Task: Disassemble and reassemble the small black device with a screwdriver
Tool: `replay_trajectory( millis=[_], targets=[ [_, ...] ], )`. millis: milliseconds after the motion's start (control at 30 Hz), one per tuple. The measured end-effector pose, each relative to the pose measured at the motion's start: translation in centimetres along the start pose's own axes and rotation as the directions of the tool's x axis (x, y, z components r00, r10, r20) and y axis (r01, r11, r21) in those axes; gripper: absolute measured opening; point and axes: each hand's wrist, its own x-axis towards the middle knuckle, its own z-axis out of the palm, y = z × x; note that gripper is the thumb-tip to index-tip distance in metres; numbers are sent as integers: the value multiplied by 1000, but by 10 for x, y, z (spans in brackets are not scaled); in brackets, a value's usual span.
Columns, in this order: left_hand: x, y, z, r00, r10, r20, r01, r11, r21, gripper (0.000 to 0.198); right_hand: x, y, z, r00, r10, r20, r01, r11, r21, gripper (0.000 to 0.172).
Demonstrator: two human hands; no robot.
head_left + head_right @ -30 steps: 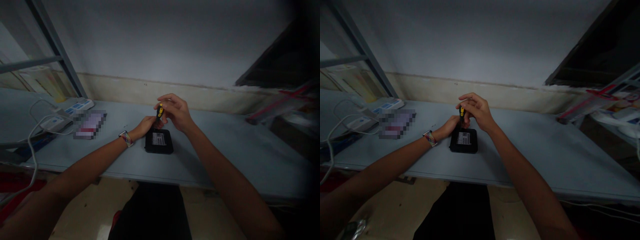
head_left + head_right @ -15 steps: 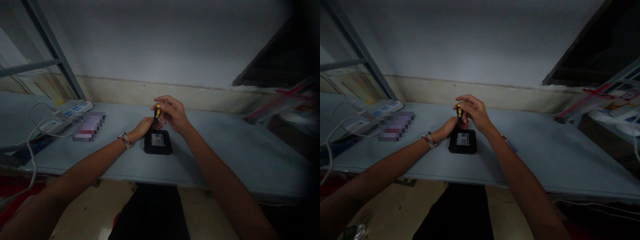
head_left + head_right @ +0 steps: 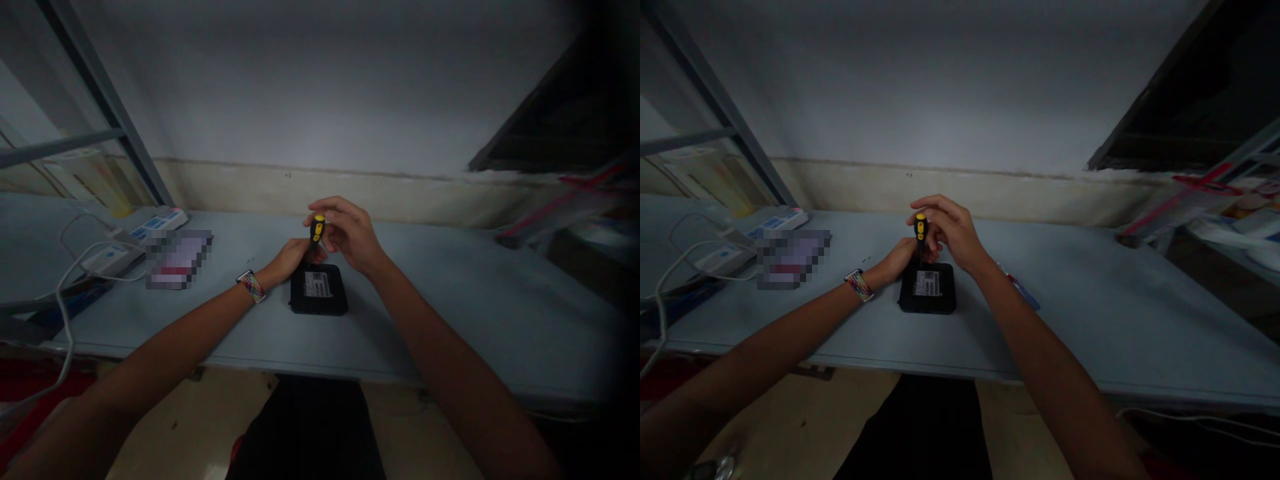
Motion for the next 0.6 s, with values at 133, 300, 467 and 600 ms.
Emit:
replay_trajectory(
  millis=[133,300,467,600],
  targets=[
    [0,1,1,1000,-13,0,13,1000,-6,38,-1,0,-2,1000,-22,-21,21,997,-74,28],
    [-3,6,3,1000,-12,-10,12,1000,-29,41,-3,-1,2,998,-16,-65,13,999,-50,43],
    [-2,6,4,1000,-26,-15,26,1000,-13,40,-1,0,0,999,-4,-37,4,1000,0,35],
    [0,3,3,999,-48,-6,48,999,-22,35,-1,0,-3,999,-24,-24,23,998,-51,27]
  ],
)
